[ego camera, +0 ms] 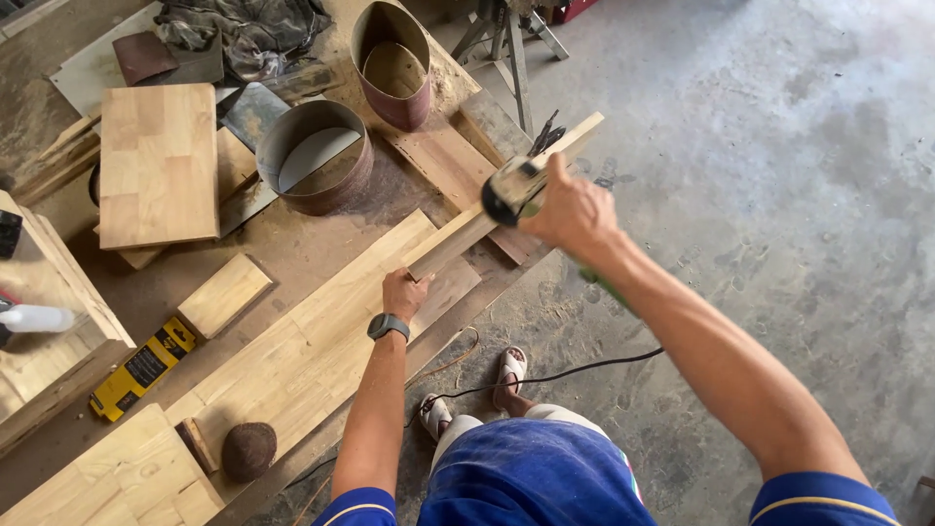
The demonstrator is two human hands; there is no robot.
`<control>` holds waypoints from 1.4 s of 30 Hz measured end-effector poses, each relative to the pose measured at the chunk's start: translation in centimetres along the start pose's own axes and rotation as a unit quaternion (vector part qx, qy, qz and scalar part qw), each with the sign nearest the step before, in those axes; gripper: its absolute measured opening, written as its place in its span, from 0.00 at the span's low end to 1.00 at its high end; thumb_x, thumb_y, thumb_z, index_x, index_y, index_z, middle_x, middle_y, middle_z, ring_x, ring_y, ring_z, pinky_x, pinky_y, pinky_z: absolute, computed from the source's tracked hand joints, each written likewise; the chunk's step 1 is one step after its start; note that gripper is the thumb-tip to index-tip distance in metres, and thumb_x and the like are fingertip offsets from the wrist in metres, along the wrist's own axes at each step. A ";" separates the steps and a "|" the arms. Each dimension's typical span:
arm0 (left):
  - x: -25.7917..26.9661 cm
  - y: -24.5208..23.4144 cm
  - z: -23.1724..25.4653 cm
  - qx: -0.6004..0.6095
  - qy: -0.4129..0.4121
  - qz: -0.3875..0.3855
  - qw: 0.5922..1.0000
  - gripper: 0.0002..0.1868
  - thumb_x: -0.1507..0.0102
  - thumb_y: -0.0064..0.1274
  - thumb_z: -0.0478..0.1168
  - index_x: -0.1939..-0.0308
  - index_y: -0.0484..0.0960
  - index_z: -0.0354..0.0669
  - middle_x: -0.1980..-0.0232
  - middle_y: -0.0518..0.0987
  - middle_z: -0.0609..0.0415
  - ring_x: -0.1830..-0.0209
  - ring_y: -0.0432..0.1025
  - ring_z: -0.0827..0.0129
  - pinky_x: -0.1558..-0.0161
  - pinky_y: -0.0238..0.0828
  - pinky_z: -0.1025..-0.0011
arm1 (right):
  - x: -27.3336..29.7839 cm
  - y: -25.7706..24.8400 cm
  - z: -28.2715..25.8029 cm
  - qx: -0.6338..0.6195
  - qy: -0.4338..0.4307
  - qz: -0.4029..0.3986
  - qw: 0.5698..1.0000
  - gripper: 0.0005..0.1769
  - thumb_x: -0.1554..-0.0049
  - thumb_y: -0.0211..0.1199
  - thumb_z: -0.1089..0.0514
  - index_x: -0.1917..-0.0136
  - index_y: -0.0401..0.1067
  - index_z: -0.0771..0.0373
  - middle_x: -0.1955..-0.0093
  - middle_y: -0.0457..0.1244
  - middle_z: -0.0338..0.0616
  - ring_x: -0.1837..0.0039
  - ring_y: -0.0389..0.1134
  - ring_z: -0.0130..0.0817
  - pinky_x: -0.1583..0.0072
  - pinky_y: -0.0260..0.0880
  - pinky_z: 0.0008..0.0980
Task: The person sands a wooden plank using a handheld electric sander, then brushes the plank with a hand brush. The person repeats this process on another plank, sanding and brushing each piece on a cluttered workbench.
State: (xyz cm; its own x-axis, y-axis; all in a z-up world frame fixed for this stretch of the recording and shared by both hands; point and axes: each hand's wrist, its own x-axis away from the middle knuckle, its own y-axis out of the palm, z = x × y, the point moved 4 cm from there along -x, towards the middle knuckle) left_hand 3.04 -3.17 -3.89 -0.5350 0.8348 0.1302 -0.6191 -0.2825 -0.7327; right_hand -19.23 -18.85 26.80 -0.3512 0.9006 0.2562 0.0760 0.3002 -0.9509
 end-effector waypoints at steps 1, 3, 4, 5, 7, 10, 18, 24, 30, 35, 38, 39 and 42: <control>0.0 0.2 0.0 -0.003 -0.001 -0.001 1.000 0.20 0.45 0.61 0.49 0.76 0.83 0.31 0.72 0.81 0.34 0.65 0.79 0.36 0.61 0.74 0.43 | -0.8 -0.9 1.0 -0.003 0.000 -0.002 1.000 0.54 0.54 0.71 0.29 0.27 0.55 0.61 0.57 0.69 0.62 0.55 0.74 0.56 0.52 0.76 0.48; 0.2 0.5 0.0 -0.002 0.003 -0.002 1.000 0.18 0.44 0.60 0.47 0.75 0.84 0.32 0.71 0.82 0.37 0.64 0.79 0.37 0.62 0.71 0.42 | -2.3 -2.9 3.2 0.010 0.025 0.011 1.000 0.60 0.58 0.72 0.25 0.27 0.54 0.61 0.49 0.68 0.66 0.46 0.72 0.63 0.47 0.72 0.55; 0.1 0.6 -0.3 -0.004 0.002 -0.003 1.000 0.18 0.44 0.60 0.47 0.75 0.84 0.32 0.71 0.82 0.37 0.64 0.79 0.37 0.62 0.71 0.42 | -3.8 -3.0 4.7 0.008 0.025 0.010 1.000 0.60 0.58 0.72 0.25 0.27 0.54 0.61 0.49 0.68 0.66 0.46 0.72 0.63 0.47 0.72 0.55; 0.1 0.6 -0.6 0.001 -0.003 -0.001 1.000 0.18 0.44 0.61 0.47 0.74 0.84 0.31 0.72 0.81 0.37 0.64 0.79 0.37 0.67 0.71 0.50 | -5.2 -3.1 6.3 0.002 0.038 0.020 0.999 0.59 0.57 0.73 0.26 0.27 0.53 0.61 0.47 0.68 0.69 0.44 0.71 0.65 0.45 0.71 0.57; 0.0 0.9 -1.1 0.006 -0.011 0.002 1.000 0.18 0.44 0.62 0.47 0.74 0.83 0.30 0.73 0.81 0.36 0.64 0.79 0.38 0.72 0.71 0.57 | -7.5 -3.5 9.0 -0.003 0.050 0.029 0.998 0.59 0.56 0.74 0.27 0.27 0.52 0.62 0.45 0.67 0.71 0.41 0.70 0.67 0.43 0.70 0.59; -0.1 1.4 -2.2 -0.023 -0.011 0.006 1.000 0.20 0.43 0.63 0.47 0.76 0.82 0.31 0.75 0.80 0.36 0.66 0.80 0.39 0.74 0.70 0.62 | -9.8 -5.0 12.1 -0.032 0.078 0.051 0.995 0.58 0.58 0.78 0.31 0.29 0.54 0.63 0.43 0.66 0.72 0.40 0.69 0.68 0.41 0.70 0.60; -0.6 1.5 -2.0 -0.048 0.081 0.007 0.996 0.22 0.39 0.62 0.52 0.76 0.87 0.36 0.74 0.85 0.45 0.70 0.80 0.48 0.64 0.77 0.56 | -10.9 -6.7 14.7 -0.099 0.168 0.038 0.980 0.52 0.54 0.81 0.40 0.31 0.52 0.60 0.41 0.64 0.55 0.45 0.66 0.48 0.47 0.71 0.47; 0.4 0.7 -0.9 0.006 -0.028 0.005 1.000 0.17 0.45 0.62 0.46 0.74 0.85 0.30 0.73 0.81 0.36 0.66 0.78 0.36 0.67 0.76 0.54 | -8.1 -4.3 10.8 -0.074 0.072 0.038 0.994 0.53 0.56 0.78 0.34 0.35 0.53 0.64 0.42 0.64 0.73 0.38 0.67 0.71 0.39 0.68 0.62; 0.0 0.5 0.0 0.022 -0.034 0.005 0.999 0.14 0.46 0.61 0.46 0.73 0.86 0.36 0.72 0.82 0.41 0.65 0.80 0.42 0.71 0.71 0.58 | -0.5 -4.7 1.4 -0.043 0.036 -0.003 0.998 0.52 0.54 0.73 0.35 0.29 0.52 0.59 0.43 0.66 0.68 0.39 0.69 0.67 0.40 0.70 0.59; -0.3 0.2 0.1 -0.001 -0.029 -0.002 1.000 0.20 0.46 0.62 0.49 0.74 0.85 0.30 0.71 0.81 0.34 0.64 0.79 0.36 0.61 0.74 0.44 | 2.2 0.8 -3.0 -0.026 -0.061 -0.032 0.997 0.55 0.53 0.71 0.30 0.26 0.53 0.61 0.54 0.69 0.62 0.51 0.74 0.58 0.50 0.76 0.49; 0.1 0.1 0.6 -0.003 -0.024 -0.011 1.000 0.19 0.46 0.61 0.48 0.72 0.85 0.29 0.67 0.83 0.33 0.61 0.79 0.36 0.57 0.75 0.42 | 4.5 2.2 -6.5 -0.013 -0.116 -0.058 0.991 0.55 0.53 0.69 0.31 0.25 0.51 0.61 0.55 0.69 0.58 0.51 0.74 0.57 0.50 0.76 0.50; 0.2 0.1 0.9 -0.003 -0.021 -0.011 1.000 0.18 0.47 0.61 0.46 0.71 0.85 0.30 0.67 0.83 0.34 0.59 0.79 0.36 0.56 0.75 0.41 | 5.2 2.6 -7.6 -0.003 -0.147 -0.068 0.987 0.57 0.53 0.68 0.31 0.23 0.48 0.61 0.57 0.69 0.55 0.52 0.75 0.55 0.50 0.76 0.51; 0.9 -1.4 3.3 -0.027 0.022 0.000 0.999 0.11 0.45 0.52 0.39 0.70 0.87 0.36 0.67 0.84 0.41 0.60 0.80 0.41 0.56 0.76 0.42 | 6.6 3.4 -9.9 -0.025 -0.198 -0.055 0.978 0.52 0.50 0.65 0.36 0.24 0.48 0.62 0.61 0.69 0.53 0.56 0.75 0.55 0.52 0.76 0.51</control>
State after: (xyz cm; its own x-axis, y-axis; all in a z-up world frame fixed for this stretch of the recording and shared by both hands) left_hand 1.54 -3.53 -0.52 -0.5092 0.8546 0.1017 -0.5860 -0.2578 -0.7682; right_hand -12.03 -8.79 26.96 -0.6927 0.6731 0.2593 0.0599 0.4119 -0.9093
